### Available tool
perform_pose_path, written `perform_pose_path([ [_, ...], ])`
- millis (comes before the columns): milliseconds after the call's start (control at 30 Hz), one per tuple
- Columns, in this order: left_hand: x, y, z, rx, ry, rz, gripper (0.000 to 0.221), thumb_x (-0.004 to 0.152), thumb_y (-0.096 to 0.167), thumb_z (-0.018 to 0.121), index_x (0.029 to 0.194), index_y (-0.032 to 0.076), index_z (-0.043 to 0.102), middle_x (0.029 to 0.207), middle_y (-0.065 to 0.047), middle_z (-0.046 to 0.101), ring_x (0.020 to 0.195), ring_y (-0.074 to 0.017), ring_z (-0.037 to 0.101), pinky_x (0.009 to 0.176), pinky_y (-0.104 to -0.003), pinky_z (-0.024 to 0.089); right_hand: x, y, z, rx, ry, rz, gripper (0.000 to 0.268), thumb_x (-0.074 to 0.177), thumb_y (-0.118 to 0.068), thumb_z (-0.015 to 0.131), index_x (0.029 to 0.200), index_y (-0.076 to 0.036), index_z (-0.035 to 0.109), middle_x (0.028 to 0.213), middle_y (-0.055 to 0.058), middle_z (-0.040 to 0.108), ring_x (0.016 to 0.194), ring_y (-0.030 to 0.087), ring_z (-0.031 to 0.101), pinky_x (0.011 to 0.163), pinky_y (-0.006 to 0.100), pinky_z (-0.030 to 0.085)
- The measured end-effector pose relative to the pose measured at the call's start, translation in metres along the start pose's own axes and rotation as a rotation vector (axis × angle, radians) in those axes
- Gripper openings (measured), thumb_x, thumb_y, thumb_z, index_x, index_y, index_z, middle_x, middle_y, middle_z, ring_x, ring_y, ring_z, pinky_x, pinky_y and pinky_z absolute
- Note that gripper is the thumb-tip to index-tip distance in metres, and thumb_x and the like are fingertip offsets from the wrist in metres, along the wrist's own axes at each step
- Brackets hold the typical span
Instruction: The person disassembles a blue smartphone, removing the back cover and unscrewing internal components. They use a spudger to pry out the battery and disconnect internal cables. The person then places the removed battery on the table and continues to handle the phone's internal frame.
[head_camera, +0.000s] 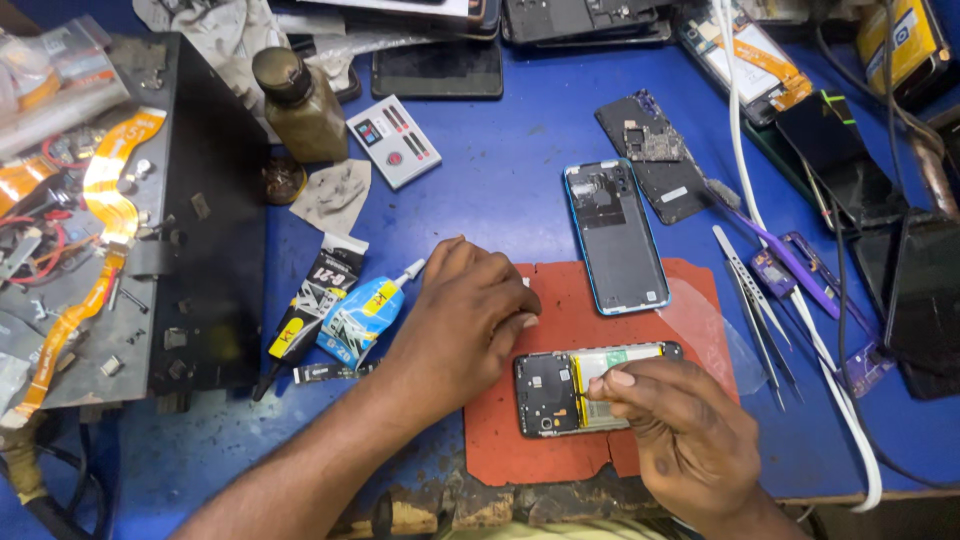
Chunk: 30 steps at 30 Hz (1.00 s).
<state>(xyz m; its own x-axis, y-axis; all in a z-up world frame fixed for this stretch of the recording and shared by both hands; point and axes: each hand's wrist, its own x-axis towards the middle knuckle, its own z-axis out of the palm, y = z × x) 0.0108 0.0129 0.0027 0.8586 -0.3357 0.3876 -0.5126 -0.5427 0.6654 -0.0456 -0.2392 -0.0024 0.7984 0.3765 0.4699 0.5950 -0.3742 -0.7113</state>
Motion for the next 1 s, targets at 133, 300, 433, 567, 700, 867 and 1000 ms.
perform_pose_path([
  [133,0.001,0.002,-0.005,0.004,0.014,0.006,0.015,0.076,0.005,0.075,0.090,0.009,0.071,0.095,-0.005,0.061,0.100,-0.0282,0.055,0.097,-0.044,0.041,0.004,0.003,0.001,0.058,-0.031,-0.053,0.050,0.081,0.019,0.069,0.123,-0.007,0.063,0.108,0.014,0.067,0.097,0.017,0.073,0.079,0.026,0.062],
  [300,0.003,0.003,-0.006,-0.012,0.012,0.021,0.013,0.076,0.004,0.075,0.088,0.009,0.071,0.093,-0.005,0.060,0.098,-0.0284,0.056,0.096,-0.044,0.040,0.015,-0.003,0.008,0.129,0.029,-0.100,0.048,0.070,0.007,0.085,0.111,-0.014,0.070,0.097,0.007,0.059,0.091,0.018,0.068,0.083,0.032,0.063],
  [433,0.001,0.002,-0.004,0.004,0.016,0.003,0.015,0.075,0.002,0.073,0.088,0.009,0.070,0.093,-0.005,0.061,0.099,-0.0287,0.056,0.095,-0.043,0.041,0.019,-0.003,0.003,0.155,-0.094,-0.089,0.048,0.077,0.016,0.075,0.114,-0.014,0.073,0.100,0.004,0.067,0.090,0.017,0.074,0.077,0.029,0.063],
  [567,0.003,0.000,-0.010,0.003,0.101,-0.024,0.012,0.081,0.001,0.071,0.091,0.009,0.071,0.093,-0.004,0.062,0.096,-0.0289,0.055,0.092,-0.043,0.041,0.022,-0.002,0.006,0.183,-0.206,-0.024,0.053,0.076,0.019,0.070,0.119,-0.012,0.073,0.104,0.009,0.070,0.085,0.015,0.075,0.066,0.023,0.061],
  [700,0.006,-0.003,-0.014,-0.018,0.151,-0.074,0.011,0.085,-0.001,0.069,0.090,0.009,0.071,0.090,-0.002,0.063,0.091,-0.0272,0.055,0.088,-0.041,0.042,0.025,-0.001,0.007,0.234,-0.145,-0.126,0.051,0.084,0.019,0.065,0.121,-0.014,0.074,0.104,0.005,0.068,0.093,0.017,0.070,0.082,0.029,0.059],
  [867,0.004,0.001,-0.013,-0.030,0.063,-0.035,0.015,0.079,-0.001,0.071,0.091,0.008,0.071,0.093,-0.004,0.063,0.096,-0.0282,0.054,0.089,-0.041,0.042,0.019,0.002,0.005,0.232,-0.211,0.030,0.052,0.079,0.021,0.065,0.119,-0.011,0.077,0.103,0.010,0.069,0.083,0.015,0.070,0.073,0.025,0.060],
  [1000,0.005,0.004,-0.011,-0.100,-0.130,0.009,0.019,0.072,0.000,0.072,0.089,0.009,0.073,0.094,-0.004,0.063,0.103,-0.0275,0.055,0.094,-0.041,0.042,0.021,0.005,0.002,0.169,-0.211,-0.092,0.058,0.073,0.024,0.057,0.118,-0.009,0.073,0.105,0.009,0.070,0.096,0.022,0.073,0.085,0.032,0.060],
])
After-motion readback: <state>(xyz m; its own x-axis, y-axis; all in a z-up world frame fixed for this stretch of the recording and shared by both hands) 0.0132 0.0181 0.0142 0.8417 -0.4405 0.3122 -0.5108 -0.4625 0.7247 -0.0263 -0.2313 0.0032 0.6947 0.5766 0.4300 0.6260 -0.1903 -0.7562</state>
